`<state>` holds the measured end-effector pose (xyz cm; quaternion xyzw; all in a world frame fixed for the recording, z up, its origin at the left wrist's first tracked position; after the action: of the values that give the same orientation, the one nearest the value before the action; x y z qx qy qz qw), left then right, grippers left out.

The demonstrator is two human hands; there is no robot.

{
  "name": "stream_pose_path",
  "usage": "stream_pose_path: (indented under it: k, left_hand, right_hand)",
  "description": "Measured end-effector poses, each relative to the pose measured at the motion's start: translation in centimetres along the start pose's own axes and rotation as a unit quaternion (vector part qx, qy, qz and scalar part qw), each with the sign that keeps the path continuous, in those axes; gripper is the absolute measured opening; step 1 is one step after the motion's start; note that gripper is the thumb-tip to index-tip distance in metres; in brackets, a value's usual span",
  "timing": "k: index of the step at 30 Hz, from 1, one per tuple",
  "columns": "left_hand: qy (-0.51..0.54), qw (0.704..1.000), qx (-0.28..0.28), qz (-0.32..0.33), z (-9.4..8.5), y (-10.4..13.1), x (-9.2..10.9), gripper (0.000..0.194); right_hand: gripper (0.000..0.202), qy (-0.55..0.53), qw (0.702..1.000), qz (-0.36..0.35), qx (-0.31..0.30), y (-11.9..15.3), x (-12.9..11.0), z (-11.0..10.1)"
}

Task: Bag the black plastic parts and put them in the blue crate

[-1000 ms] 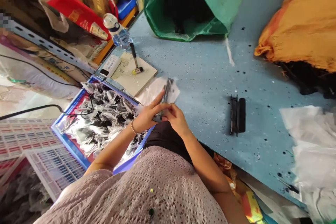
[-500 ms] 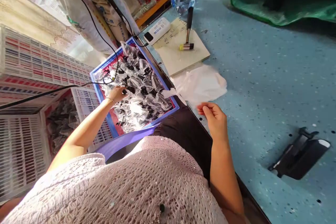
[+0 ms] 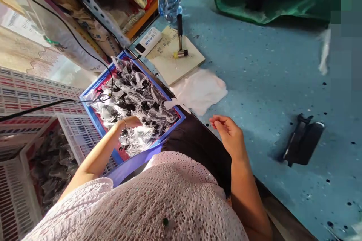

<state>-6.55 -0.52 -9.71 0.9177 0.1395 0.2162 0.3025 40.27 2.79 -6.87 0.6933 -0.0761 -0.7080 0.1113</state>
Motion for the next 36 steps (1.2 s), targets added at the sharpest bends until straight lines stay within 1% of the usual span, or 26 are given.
stream_pose_path:
  k: [1,2,3,4,5,6,7,8,9,10,11,13,15,17,19,21,22,24,25,27,29,31,33,34,35,36]
  left_hand:
    - [0.009,0.996,-0.08,0.029,0.6,0.2,2.9,0.031]
    - [0.023,0.985,-0.154,0.07,1.2,0.7,6.3,0.028]
    - [0.043,0.969,-0.209,0.125,1.4,1.6,10.1,0.027]
    - [0.061,0.953,-0.232,0.185,1.3,2.4,14.2,0.03]
    - [0.081,0.937,-0.205,0.271,0.7,3.0,18.5,0.033]
    - [0.077,0.92,-0.138,0.358,-0.1,3.6,22.7,0.034]
    - [0.052,0.901,-0.059,0.427,-0.5,3.9,26.3,0.033]
    - [0.021,0.885,0.019,0.464,-0.5,3.8,29.3,0.032]
    - [-0.021,0.88,0.082,0.467,0.2,3.0,31.5,0.03]
    - [-0.066,0.886,0.13,0.44,1.1,1.6,33.2,0.025]
    - [-0.109,0.895,0.162,0.401,2.2,0.0,34.2,0.02]
    - [-0.17,0.906,0.188,0.338,4.0,-3.1,35.2,0.01]
    - [-0.172,0.913,0.181,0.324,4.9,-5.3,35.3,0.01]
    - [-0.119,0.927,0.164,0.315,4.5,-6.7,34.6,0.01]
    - [-0.046,0.948,0.143,0.281,3.5,-7.3,33.3,0.012]
    - [0.013,0.956,0.122,0.266,2.7,-6.7,32.5,0.015]
    - [0.029,0.953,0.113,0.278,2.4,-5.9,32.4,0.016]
    - [0.029,0.935,0.109,0.335,1.9,-3.5,32.8,0.02]
    - [0.016,0.922,0.126,0.366,1.5,-2.1,32.9,0.021]
    - [-0.038,0.889,0.198,0.411,0.5,0.4,32.7,0.024]
    - [-0.121,0.858,0.275,0.417,-0.4,1.8,32.0,0.032]
    - [-0.193,0.845,0.303,0.397,-0.6,1.6,31.0,0.043]
    - [-0.209,0.857,0.295,0.367,-0.9,0.2,29.8,0.038]
    - [-0.192,0.868,0.292,0.352,-1.2,-0.5,29.2,0.031]
    - [-0.16,0.881,0.291,0.338,-1.7,-1.2,28.8,0.023]
    - [-0.113,0.894,0.29,0.324,-2.2,-1.9,28.4,0.02]
  right_hand:
    - [0.03,0.045,0.998,-0.029,0.031,1.0,-1.2,-1.9]
    - [0.029,0.101,0.99,-0.063,0.08,2.0,-2.5,-4.3]
    - [0.029,0.171,0.97,-0.097,0.144,3.2,-3.8,-7.0]
    - [0.03,0.248,0.937,-0.122,0.213,4.5,-4.9,-9.7]
    - [0.033,0.328,0.895,-0.126,0.274,5.6,-5.6,-12.3]
    - [0.037,0.402,0.853,-0.107,0.314,6.5,-5.8,-14.5]
    - [0.042,0.462,0.822,-0.063,0.327,6.9,-5.3,-16.3]
    - [0.048,0.501,0.805,-0.002,0.317,7.1,-4.4,-17.8]
    - [0.053,0.516,0.801,0.061,0.297,7.2,-3.1,-19.0]
    - [0.056,0.513,0.805,0.114,0.275,7.3,-2.0,-19.8]
    - [0.058,0.5,0.813,0.15,0.257,7.5,-1.1,-20.2]
    - [0.059,0.47,0.829,0.179,0.245,7.8,-0.3,-20.3]
    - [0.056,0.452,0.839,0.18,0.242,8.0,-0.4,-20.1]
    - [0.054,0.443,0.845,0.177,0.242,8.2,-0.7,-20.1]
    - [0.051,0.457,0.838,0.148,0.258,8.0,-1.8,-20.2]
    - [0.048,0.488,0.827,0.09,0.265,7.4,-3.4,-20.2]
    - [0.049,0.509,0.823,0.054,0.248,6.7,-4.1,-20.1]
    - [0.063,0.544,0.823,-0.006,0.162,4.6,-4.8,-19.6]
    - [0.071,0.556,0.824,-0.023,0.111,3.4,-4.7,-19.5]
    - [0.078,0.567,0.823,-0.038,0.029,1.2,-4.1,-19.9]
    - [0.07,0.567,0.822,-0.058,-0.018,-0.7,-3.7,-20.7]
    - [0.051,0.57,0.815,-0.084,-0.052,-1.9,-3.7,-21.0]
    - [0.021,0.579,0.81,-0.066,-0.067,-2.5,-3.5,-21.0]
    - [0.02,0.579,0.813,-0.029,-0.058,-2.7,-3.3,-21.0]
    - [0.035,0.567,0.822,0.017,-0.041,-2.8,-2.9,-21.0]
    - [0.05,0.538,0.84,0.06,-0.019,-2.6,-2.6,-20.7]
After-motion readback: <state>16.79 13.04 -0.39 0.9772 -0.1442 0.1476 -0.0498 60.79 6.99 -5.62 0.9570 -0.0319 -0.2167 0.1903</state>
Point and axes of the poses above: each hand's wrist, its own y-axis away from the middle knuckle, its own z-axis out of the palm, x = y × z, the point moved 8 cm from there along -y, towards the middle knuckle, and after that the axes turned 9 degrees about -y, right-handed, at the moved point
